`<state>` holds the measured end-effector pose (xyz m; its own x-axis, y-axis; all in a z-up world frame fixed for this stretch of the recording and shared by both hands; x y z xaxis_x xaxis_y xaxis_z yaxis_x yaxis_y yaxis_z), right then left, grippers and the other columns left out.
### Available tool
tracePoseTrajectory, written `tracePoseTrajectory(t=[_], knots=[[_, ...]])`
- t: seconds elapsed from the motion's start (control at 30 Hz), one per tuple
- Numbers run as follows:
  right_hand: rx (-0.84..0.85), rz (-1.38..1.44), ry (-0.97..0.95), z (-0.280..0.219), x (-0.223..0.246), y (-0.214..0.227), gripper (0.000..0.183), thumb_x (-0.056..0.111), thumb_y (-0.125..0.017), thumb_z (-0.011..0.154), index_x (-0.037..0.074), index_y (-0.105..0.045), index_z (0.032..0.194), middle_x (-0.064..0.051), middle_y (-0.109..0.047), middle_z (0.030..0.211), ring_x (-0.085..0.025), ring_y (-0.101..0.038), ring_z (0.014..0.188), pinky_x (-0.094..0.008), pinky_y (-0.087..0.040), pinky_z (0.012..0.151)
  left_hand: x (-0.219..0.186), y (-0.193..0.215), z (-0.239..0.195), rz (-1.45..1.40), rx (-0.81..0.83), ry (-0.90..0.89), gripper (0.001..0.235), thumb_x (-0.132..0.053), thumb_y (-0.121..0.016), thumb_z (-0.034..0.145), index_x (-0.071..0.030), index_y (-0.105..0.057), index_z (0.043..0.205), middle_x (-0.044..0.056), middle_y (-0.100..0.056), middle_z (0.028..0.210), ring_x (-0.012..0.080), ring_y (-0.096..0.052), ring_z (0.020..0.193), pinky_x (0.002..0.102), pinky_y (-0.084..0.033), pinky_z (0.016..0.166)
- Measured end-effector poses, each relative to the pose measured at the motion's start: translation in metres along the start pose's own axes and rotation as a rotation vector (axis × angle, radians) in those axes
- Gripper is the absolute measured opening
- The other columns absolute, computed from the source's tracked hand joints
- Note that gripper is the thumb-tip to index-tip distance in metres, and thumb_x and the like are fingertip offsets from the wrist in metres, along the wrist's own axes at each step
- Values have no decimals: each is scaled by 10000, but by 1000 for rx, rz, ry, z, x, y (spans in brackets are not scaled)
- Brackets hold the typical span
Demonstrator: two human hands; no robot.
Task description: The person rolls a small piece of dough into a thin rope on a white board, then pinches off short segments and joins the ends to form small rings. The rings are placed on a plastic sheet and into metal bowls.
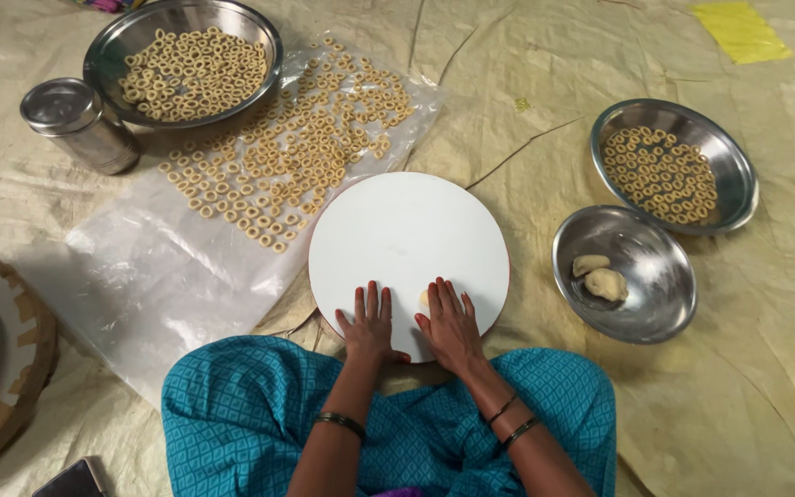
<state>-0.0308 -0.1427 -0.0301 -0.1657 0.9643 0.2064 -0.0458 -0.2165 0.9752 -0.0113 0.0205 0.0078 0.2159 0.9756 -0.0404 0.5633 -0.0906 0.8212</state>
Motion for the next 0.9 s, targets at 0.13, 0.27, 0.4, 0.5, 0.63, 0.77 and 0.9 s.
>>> tracePoseTrajectory(t=[0.13, 0.27, 0.4, 0.5, 0.63, 0.77, 0.9], knots=[[26, 50, -40, 8, -4, -2, 733, 483, -378, 1057, -58, -293, 1543, -249, -281, 1628, -357, -240, 1528, -583, -173, 1203, 11, 18, 3, -118, -48, -28, 1583, -784, -869, 547, -197, 83, 1667, 157, 151, 1722, 335, 162, 1572, 598, -9, 1251], [25, 29, -110, 19, -4, -8, 801, 513, -384, 1051, -85, -215, 1556, -275, -197, 1644, -376, -187, 1534, -617, -146, 1184, 10, 19, 30, -175, -274, -29, 1165, -791, -576, 818, -216, 12, 1644, 140, 88, 1711, 325, 116, 1572, 554, 33, 1251], [-144, -100, 3, 18, 7, -14, 777, 492, -353, 1037, -53, -210, 1571, -254, -158, 1670, -349, -181, 1551, -595, -152, 1206, 15, 21, 56, -208, -456, -42, 760, -592, -313, 1023, -217, -93, 1646, 102, 9, 1727, 277, 35, 1581, 491, 9, 1265], [-98, 108, -21, 25, 6, -20, 767, 492, -336, 1056, -55, -209, 1579, -253, -132, 1680, -379, -147, 1552, -563, -156, 1206, 16, 24, 66, -186, -478, -38, 709, -537, -260, 1031, -186, -99, 1625, 88, -4, 1701, 259, 23, 1562, 470, 7, 1246], [-81, 62, -29, 63, -11, -22, 729, 499, -316, 1073, 16, -216, 1610, -187, -140, 1707, -319, -156, 1571, -605, -115, 1216, 15, 25, 64, -188, -493, -44, 711, -526, -257, 1031, -163, -99, 1621, 106, -13, 1696, 263, 15, 1556, 472, 5, 1238], [-37, -43, -107, 133, -21, -21, 687, 522, -300, 1060, 132, -221, 1620, -94, -135, 1726, -235, -145, 1584, -633, -57, 1210, 18, 27, 65, -185, -460, -47, 710, -528, -239, 1030, -164, -85, 1619, 103, -6, 1694, 263, 21, 1554, 479, 3, 1236], [-18, -17, -192, 189, -34, -17, 720, 552, -243, 1052, 134, -172, 1635, -68, -63, 1724, -220, -80, 1576, -626, -11, 1204, 17, 21, 69, -205, -506, -64, 700, -522, -229, 1023, -165, -92, 1610, 101, -14, 1684, 263, 12, 1544, 485, -3, 1227]])
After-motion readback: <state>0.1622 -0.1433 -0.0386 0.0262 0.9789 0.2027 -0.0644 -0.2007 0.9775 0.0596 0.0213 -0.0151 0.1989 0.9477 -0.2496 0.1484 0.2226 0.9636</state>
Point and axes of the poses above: each hand's wrist, its own z-axis towards the middle knuckle, its own y-axis out of the back of the hand, x = y × z, the point moved 2 cm from there along z, towards the middle knuckle
